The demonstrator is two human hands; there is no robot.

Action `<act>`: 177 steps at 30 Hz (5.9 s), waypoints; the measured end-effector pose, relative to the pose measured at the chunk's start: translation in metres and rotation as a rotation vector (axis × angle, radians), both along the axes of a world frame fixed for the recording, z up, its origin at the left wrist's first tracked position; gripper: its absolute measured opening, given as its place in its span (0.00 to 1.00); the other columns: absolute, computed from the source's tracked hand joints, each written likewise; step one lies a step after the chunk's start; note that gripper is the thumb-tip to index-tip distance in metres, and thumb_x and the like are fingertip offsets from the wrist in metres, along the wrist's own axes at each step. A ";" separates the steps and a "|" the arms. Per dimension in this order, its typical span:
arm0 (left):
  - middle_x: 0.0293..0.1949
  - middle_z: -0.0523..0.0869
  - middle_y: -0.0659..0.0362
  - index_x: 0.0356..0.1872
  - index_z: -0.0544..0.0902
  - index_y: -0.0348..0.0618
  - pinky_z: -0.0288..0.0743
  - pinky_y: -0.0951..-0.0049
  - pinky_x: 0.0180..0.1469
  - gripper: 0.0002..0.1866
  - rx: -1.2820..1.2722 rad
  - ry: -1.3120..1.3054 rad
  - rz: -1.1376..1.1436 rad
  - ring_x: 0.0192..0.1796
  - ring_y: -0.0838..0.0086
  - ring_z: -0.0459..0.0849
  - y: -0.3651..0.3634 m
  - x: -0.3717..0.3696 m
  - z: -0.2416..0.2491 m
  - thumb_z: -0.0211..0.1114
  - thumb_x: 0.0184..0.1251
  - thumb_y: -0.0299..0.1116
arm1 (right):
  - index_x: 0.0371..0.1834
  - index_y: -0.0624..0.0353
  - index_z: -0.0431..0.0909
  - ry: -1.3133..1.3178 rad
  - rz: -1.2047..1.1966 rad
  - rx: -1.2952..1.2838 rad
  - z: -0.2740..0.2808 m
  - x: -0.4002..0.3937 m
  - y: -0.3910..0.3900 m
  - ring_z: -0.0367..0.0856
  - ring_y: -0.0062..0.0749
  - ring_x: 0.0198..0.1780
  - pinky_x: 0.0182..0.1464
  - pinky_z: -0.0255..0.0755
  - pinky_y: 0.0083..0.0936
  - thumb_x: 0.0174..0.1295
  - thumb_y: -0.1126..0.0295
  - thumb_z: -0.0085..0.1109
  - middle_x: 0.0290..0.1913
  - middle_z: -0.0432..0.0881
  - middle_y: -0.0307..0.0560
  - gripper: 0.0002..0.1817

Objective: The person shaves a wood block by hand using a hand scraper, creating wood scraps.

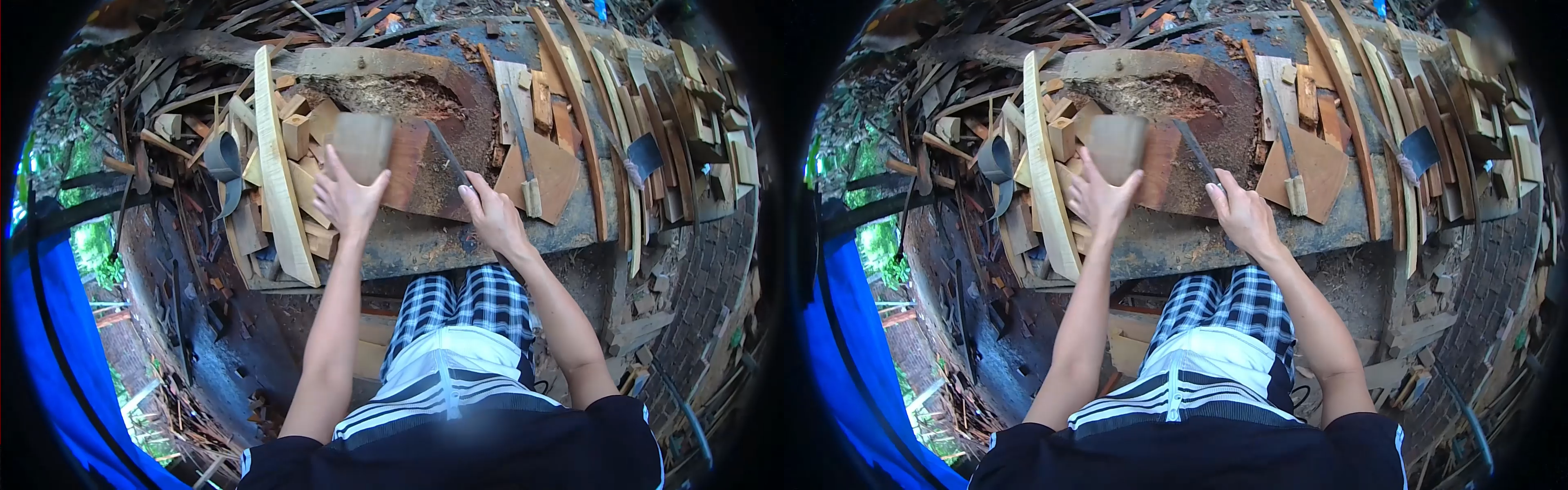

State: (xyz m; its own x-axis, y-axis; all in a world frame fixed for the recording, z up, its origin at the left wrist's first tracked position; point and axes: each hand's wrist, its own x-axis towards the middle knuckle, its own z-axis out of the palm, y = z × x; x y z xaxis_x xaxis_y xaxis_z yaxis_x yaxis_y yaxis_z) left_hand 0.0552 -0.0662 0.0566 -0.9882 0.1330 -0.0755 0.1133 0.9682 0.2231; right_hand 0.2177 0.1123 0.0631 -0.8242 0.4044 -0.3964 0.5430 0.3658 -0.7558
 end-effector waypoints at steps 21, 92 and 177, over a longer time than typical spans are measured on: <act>0.51 0.67 0.47 0.78 0.52 0.46 0.61 0.53 0.64 0.62 0.375 -0.131 0.006 0.56 0.53 0.69 -0.025 0.002 -0.008 0.80 0.42 0.50 | 0.66 0.67 0.69 0.058 -0.195 -0.102 -0.036 0.006 0.003 0.84 0.41 0.27 0.30 0.73 0.33 0.73 0.68 0.51 0.25 0.80 0.56 0.22; 0.68 0.73 0.43 0.74 0.62 0.43 0.62 0.57 0.72 0.26 0.799 0.018 -0.067 0.70 0.49 0.70 0.027 -0.030 -0.075 0.46 0.77 0.32 | 0.78 0.41 0.55 0.046 0.371 0.613 0.014 -0.070 -0.030 0.84 0.61 0.28 0.31 0.80 0.50 0.71 0.68 0.45 0.30 0.80 0.65 0.31; 0.69 0.64 0.38 0.72 0.56 0.30 0.54 0.56 0.75 0.43 0.758 -0.069 -0.012 0.72 0.46 0.62 0.022 0.005 -0.073 0.67 0.65 0.45 | 0.68 0.62 0.65 0.095 -0.118 -0.320 -0.052 -0.064 -0.047 0.78 0.57 0.58 0.61 0.70 0.46 0.70 0.55 0.53 0.57 0.76 0.63 0.29</act>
